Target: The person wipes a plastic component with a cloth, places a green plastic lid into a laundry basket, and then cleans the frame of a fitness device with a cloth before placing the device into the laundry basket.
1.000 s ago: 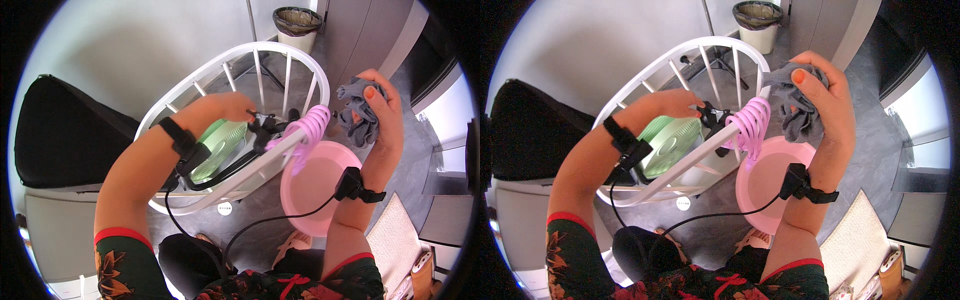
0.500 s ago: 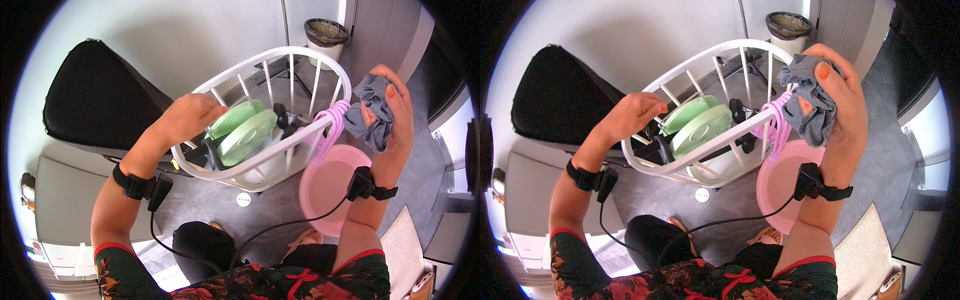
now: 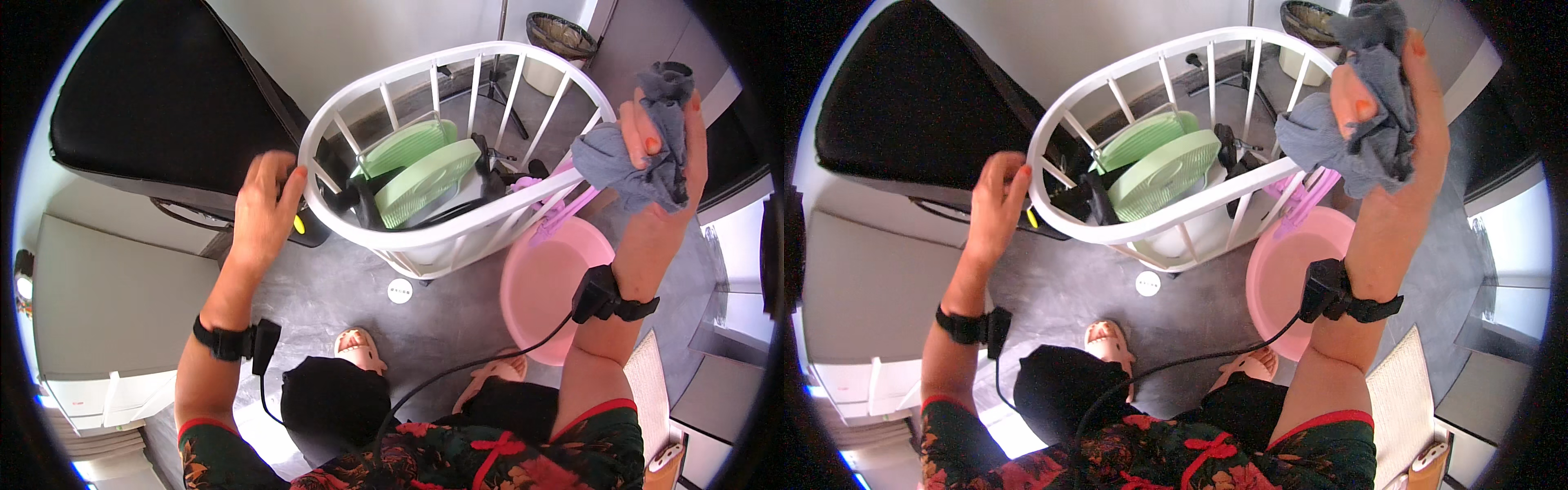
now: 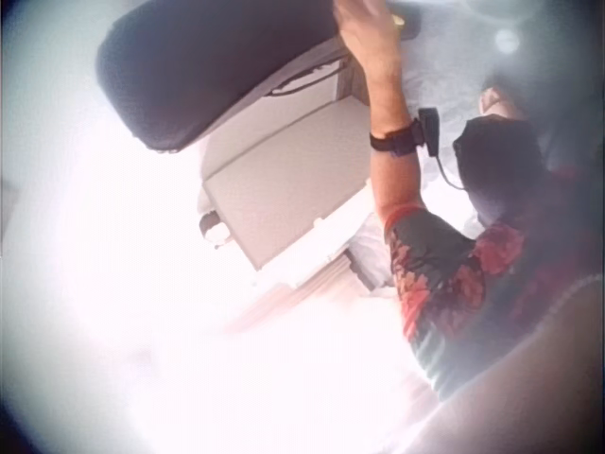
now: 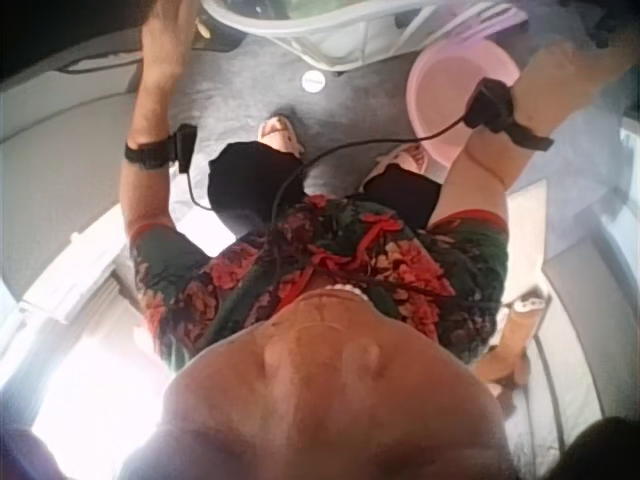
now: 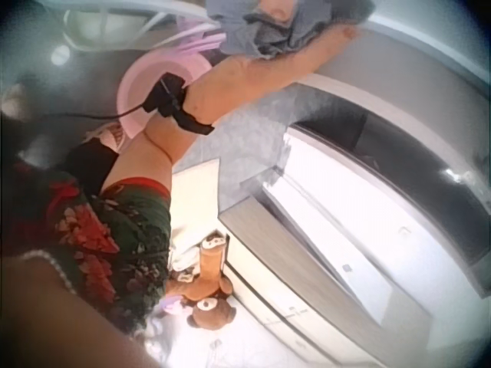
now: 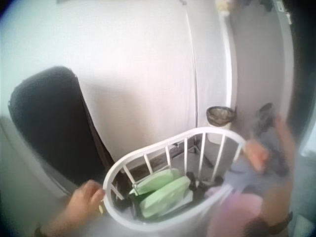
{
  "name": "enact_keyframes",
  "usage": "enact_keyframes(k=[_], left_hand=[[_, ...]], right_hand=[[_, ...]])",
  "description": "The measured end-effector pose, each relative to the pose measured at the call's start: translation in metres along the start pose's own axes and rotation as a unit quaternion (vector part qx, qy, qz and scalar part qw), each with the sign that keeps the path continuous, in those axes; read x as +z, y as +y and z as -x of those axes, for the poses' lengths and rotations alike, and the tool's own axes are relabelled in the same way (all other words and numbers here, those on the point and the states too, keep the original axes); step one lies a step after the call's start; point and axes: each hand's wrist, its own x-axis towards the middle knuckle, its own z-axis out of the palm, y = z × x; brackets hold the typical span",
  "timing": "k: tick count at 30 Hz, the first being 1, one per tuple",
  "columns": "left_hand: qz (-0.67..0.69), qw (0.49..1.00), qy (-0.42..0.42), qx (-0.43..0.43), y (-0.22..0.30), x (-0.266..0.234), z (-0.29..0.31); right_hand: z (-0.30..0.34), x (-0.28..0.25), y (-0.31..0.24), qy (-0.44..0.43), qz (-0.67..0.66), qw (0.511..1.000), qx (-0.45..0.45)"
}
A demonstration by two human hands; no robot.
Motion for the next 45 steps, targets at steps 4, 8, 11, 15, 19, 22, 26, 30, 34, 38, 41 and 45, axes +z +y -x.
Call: enact_keyframes(k=[4, 8, 11, 15, 19, 22, 26, 30, 34, 38, 41, 45], left_hand=[[0.24, 0.933, -0.17, -0.206, -0.041, 0.003, 0.037], [0.289, 0.915, -0.177, -0.217, -0.06, 0.024, 0.049], [0.289, 0.925, -0.15, -0.194, -0.056, 0.045, 0.045], [0.298, 0.949, -0.08, -0.066, -0.06, 0.05, 0.041], [0.404, 0.905, -0.083, -0.1, -0.073, 0.07, 0.034], [0.441, 0.887, -0.137, -0.006, -0.07, 0.085, 0.025], [0.527, 0.823, -0.21, -0.041, -0.067, 0.11, -0.004], [0.567, 0.766, -0.28, -0.116, -0.058, 0.142, -0.016], [0.441, 0.854, -0.27, -0.049, -0.051, 0.135, -0.021], [0.517, 0.801, -0.3, -0.014, -0.072, 0.13, -0.019], [0.455, 0.825, -0.334, 0.007, -0.079, 0.129, -0.012], [0.496, 0.797, -0.344, -0.019, -0.085, 0.129, -0.007]], right_hand=[[-0.008, 0.035, 0.012, -0.013, -0.316, 0.942, 0.113], [-0.028, 0.059, -0.009, 0.007, -0.488, 0.831, 0.266], [-0.04, 0.069, -0.023, 0.05, -0.451, 0.85, 0.268], [-0.047, 0.083, -0.023, 0.02, -0.396, 0.867, 0.303], [-0.048, 0.12, -0.031, 0.08, -0.336, 0.875, 0.338], [-0.05, 0.133, -0.037, 0.004, -0.316, 0.892, 0.323], [-0.06, 0.146, -0.045, 0.003, -0.291, 0.894, 0.341], [-0.058, 0.143, -0.044, -0.004, -0.268, 0.898, 0.349], [-0.063, 0.146, -0.046, 0.044, -0.215, 0.898, 0.38], [-0.06, 0.147, -0.049, 0.033, -0.241, 0.898, 0.366], [-0.062, 0.145, -0.044, -0.015, -0.24, 0.898, 0.369], [-0.066, 0.162, -0.053, 0.036, -0.23, 0.893, 0.385]])
